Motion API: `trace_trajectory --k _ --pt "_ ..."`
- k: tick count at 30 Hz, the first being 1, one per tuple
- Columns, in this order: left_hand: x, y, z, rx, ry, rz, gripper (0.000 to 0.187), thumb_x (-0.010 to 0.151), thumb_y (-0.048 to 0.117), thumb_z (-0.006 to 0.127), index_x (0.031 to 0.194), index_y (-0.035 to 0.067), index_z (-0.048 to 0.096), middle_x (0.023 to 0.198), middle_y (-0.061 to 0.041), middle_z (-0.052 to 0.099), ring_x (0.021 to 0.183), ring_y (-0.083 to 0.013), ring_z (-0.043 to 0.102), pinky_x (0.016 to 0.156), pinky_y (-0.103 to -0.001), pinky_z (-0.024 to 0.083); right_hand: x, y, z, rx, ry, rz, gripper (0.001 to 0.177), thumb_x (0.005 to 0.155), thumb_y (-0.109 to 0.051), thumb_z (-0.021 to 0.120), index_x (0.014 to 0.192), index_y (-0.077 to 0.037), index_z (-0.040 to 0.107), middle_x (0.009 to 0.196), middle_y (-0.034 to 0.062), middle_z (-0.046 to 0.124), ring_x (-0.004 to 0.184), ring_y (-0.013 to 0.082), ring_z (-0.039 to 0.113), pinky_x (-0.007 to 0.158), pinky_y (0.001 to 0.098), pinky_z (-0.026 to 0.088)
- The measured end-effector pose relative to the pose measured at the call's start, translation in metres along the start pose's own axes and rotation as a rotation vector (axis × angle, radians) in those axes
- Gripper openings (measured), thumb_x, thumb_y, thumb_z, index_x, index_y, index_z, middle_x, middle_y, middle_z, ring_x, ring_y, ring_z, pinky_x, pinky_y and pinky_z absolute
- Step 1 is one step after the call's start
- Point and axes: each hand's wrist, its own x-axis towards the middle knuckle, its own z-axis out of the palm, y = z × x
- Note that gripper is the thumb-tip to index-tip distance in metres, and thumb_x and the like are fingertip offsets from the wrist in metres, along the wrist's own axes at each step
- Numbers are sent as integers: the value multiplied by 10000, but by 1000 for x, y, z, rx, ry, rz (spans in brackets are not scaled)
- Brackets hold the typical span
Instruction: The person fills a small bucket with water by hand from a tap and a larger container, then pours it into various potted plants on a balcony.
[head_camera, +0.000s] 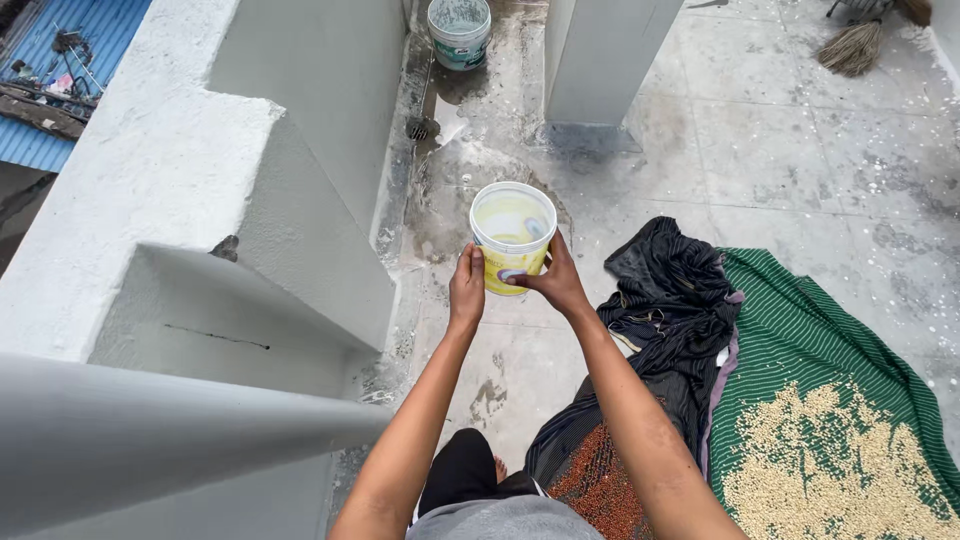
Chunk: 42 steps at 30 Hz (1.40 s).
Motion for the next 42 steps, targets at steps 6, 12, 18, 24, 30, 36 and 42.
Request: trace_trajectory --k 6,12,18,24,30,36,42 --pt "169 -8 54 -17 31 53 592 1062 405 483 1495 1 463 1485 -188 583 1378 -269 570 1118 -348 434 171 49 -39 -115 28 -21 1202 579 -236 991 1567 -45 333 1484 121 522 1393 258 515 1156 418 442" --pt "323 20 120 -16 -26 77 730 975 217 638 1591 69 276 1563 -262 439 1476 -331 421 1132 -404 416 339 73 -86 -133 82 -32 1181 589 -244 984 1566 -51 349 1481 137 527 1383 274 524 1143 411 444" --pt "468 45 188 32 -62 226 858 946 160 714 1641 127 213 1545 -286 455 1497 -367 411 1176 -449 400 484 119 -139 -229 124 28 1185 568 -271 985 1553 -71 359 1466 142 527 1380 292 530 1121 419 470" --pt "623 47 257 15 -77 169 932 877 135 718 1653 203 205 1526 -213 556 1372 -335 613 1079 -415 529 644 196 -185 -367 80 27 1230 563 -318 994 1577 -76 343 1465 174 518 1384 329 506 1126 456 455" --pt "778 63 293 141 44 228 972 844 90 778 1622 221 210 1507 -245 529 1371 -371 530 1062 -439 484 828 239 -207 -390 -7 42 1288 548 -373 986 1594 -82 294 1439 206 496 1380 360 489 1128 453 433" --pt "939 37 312 151 104 217 886 838 121 748 1608 212 320 1493 -223 561 1337 -374 591 1055 -454 508 985 299 -208 -457 -89 14 1316 565 -419 988 1587 -22 261 1467 228 479 1397 379 472 1142 457 412" --pt "1099 4 315 220 126 88 659 902 233 800 1502 182 532 1409 -191 669 1260 -350 675 1002 -438 556 1132 353 -204 -503 -101 58 1349 530 -422 978 1599 -33 254 1479 236 470 1390 380 471 1138 444 421"
